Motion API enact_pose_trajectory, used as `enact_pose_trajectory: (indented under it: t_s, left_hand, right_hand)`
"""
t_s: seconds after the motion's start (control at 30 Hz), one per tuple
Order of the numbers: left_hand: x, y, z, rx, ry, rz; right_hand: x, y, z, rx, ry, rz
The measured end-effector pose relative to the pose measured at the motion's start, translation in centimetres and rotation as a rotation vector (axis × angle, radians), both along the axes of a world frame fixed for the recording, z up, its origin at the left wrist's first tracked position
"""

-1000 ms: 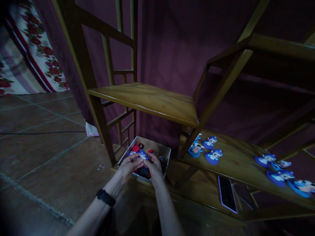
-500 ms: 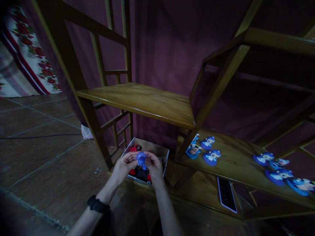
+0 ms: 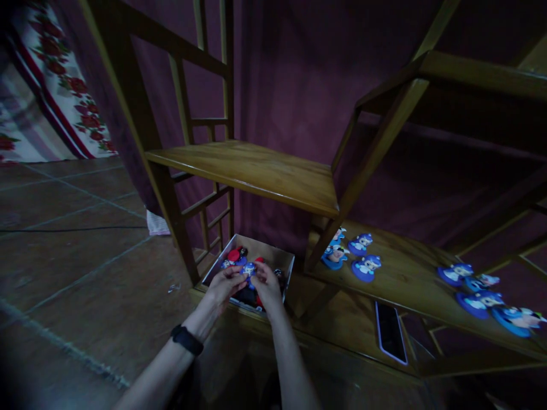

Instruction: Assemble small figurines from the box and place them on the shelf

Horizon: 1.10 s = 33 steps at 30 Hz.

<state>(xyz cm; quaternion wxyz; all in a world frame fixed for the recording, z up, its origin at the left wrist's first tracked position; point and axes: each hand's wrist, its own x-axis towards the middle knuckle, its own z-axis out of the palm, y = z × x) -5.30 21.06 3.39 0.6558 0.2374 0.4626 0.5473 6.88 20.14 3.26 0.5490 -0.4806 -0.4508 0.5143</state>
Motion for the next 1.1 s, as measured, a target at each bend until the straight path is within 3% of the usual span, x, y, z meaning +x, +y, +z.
enact_pose_trajectory:
  t_s: [0.17, 0.3, 0.57, 1.1]
  left_hand:
    - [0.1, 0.1, 0.5, 0.204, 0.099, 0.019]
    - [0.2, 0.1, 0.5, 0.198, 0.079, -0.011]
    - [0.2, -0.1, -0.2, 0.153, -0.011, -0.018]
    - [0.9, -0.5, -0.6, 0.177, 0.019, 0.034]
  right_hand:
    - [0.2, -0.2, 0.1, 0.222, -0.315, -0.037]
    - [0.1, -0.4, 0.7, 0.334, -0.541, -0.097]
    - [-0.1, -0.6, 0.9, 0.346, -0.67, -0.159]
    - [0.0, -0.4, 0.5, 0.303, -0.772, -0.168]
